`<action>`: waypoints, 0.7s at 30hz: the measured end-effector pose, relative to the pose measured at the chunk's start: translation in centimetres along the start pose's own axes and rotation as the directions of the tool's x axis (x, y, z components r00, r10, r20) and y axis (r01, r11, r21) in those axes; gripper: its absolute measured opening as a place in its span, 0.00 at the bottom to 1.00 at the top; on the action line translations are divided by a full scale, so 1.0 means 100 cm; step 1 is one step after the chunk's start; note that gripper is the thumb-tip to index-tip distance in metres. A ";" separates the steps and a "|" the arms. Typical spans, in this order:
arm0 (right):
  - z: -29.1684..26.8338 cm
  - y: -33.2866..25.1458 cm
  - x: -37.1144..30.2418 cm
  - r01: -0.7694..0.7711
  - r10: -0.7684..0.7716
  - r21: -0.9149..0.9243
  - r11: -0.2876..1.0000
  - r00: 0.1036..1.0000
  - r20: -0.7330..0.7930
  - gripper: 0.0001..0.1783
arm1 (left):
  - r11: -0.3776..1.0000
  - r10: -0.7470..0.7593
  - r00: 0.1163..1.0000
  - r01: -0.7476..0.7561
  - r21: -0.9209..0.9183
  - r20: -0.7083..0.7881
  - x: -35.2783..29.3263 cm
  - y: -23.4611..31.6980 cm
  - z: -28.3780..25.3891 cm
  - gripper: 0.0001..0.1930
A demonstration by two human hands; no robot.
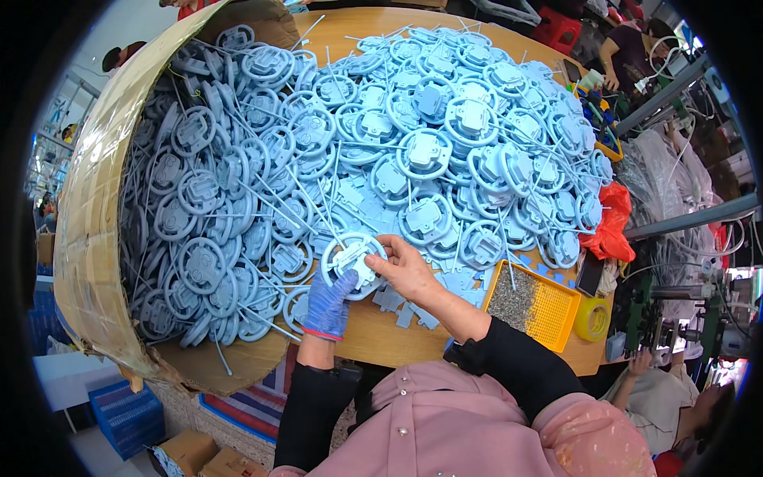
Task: Sorting blue plastic housings from a bin and using a pneumatic screwdriver to assemble components.
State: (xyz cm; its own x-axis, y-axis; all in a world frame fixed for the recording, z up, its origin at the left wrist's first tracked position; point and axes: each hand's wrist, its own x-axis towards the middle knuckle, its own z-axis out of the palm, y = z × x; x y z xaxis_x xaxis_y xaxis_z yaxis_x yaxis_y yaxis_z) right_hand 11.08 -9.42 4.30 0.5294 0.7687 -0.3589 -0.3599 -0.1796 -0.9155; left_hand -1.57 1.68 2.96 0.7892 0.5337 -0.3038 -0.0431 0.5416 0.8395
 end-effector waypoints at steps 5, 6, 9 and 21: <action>0.000 0.000 -0.001 -0.023 0.024 0.060 0.998 1.000 -0.017 0.28 | 0.976 -0.079 0.994 0.092 -0.196 0.070 -0.006 -0.003 0.000 0.32; 0.001 -0.003 -0.002 -0.032 0.033 0.057 0.998 0.999 -0.011 0.28 | 0.975 -0.077 0.995 0.087 -0.203 0.058 -0.007 -0.004 -0.001 0.33; 0.003 -0.001 -0.004 -0.035 0.037 0.064 0.997 0.999 -0.021 0.27 | 0.978 -0.061 0.998 0.066 -0.199 0.031 -0.006 -0.009 -0.003 0.34; 0.009 0.003 -0.016 -0.028 0.030 0.045 0.999 0.999 -0.029 0.30 | 0.999 -0.033 0.987 0.031 -0.017 -0.158 -0.004 -0.020 -0.007 0.25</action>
State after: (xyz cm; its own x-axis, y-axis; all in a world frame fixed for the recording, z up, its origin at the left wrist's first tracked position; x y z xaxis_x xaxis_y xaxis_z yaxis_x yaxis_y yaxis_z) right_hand 9.43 -10.11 4.74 0.5406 0.7449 -0.3910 -0.4090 -0.1733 -0.8959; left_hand -2.21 0.83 1.06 0.6835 0.6112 -0.3991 -0.0285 0.5686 0.8221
